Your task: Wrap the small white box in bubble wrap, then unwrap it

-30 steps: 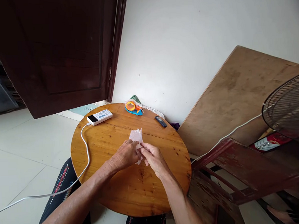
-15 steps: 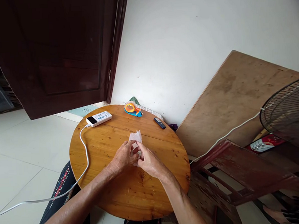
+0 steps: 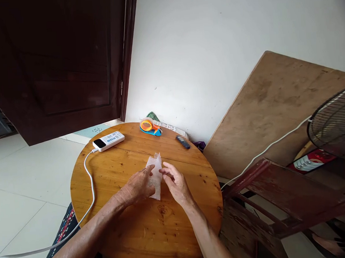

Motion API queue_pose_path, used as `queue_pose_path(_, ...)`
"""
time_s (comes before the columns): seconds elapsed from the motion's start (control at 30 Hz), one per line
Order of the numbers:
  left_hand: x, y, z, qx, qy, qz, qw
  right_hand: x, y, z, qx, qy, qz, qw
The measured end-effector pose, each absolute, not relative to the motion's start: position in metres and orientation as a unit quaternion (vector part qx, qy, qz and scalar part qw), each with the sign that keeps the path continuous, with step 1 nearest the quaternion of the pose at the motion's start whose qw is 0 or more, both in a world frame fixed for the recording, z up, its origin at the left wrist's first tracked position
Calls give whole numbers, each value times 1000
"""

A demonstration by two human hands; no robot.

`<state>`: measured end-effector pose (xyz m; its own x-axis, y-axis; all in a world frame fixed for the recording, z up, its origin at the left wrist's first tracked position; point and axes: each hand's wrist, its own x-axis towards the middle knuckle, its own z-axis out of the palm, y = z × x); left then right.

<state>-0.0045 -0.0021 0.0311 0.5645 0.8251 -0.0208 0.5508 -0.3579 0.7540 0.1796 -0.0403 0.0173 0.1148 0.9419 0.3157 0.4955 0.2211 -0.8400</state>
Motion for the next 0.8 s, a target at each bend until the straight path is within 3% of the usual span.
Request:
queue_pose_path(0.27, -7, -13, 30, 840, 395, 242, 282, 176, -26, 6, -517, -686, 281, 428)
queue_pose_path(0.47, -11, -17, 33, 866, 329, 260, 273, 180, -19, 7, -533, -682, 282, 415)
queue_pose_path(0.6, -10, -16, 30, 864, 326, 268, 274, 188, -6, 12, -621, -616, 252, 413)
queue_pose_path(0.8, -10, -16, 25, 856, 326, 279, 287, 197, 27, 18, -724, -498, 305, 366)
